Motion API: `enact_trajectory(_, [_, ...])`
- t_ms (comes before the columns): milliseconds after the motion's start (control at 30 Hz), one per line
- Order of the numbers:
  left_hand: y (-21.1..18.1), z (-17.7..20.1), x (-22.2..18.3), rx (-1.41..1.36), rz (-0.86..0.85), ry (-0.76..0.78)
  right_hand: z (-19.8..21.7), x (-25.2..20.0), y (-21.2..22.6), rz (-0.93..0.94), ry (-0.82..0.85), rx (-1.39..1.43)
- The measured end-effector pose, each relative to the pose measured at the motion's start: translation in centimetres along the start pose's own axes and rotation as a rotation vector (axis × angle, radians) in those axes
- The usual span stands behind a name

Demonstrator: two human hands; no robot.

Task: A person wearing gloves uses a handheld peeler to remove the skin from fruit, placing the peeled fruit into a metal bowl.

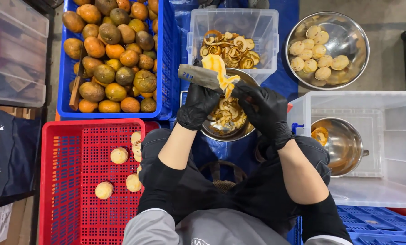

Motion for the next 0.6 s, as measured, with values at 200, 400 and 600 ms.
enact_trajectory(200, [1.0,3.3,0.4,-0.580,-0.288,0.339,-0.9,-0.6,-0.5,0.025,0.027,-0.097])
enact_trajectory(400, [-6.1,14.4,5.5,0.167,-0.029,-0.102,-0.9,-0.7,-1.0,0.019,0.001,-0.047])
enact_trajectory(600, [-3.9,10.6,4.8,0.235,-0.087,-0.144,-0.2,-0.3,-1.6,-0.202,-0.025,0.308])
Point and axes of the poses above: each hand's wrist, its own x-axis towards the middle knuckle, its own z-axis out of the back of the hand, y = z × x, the point moved 7 cm from there along x, towards the middle knuckle, and after that the axes turned 2 degrees about -y, right-handed, at the moved point
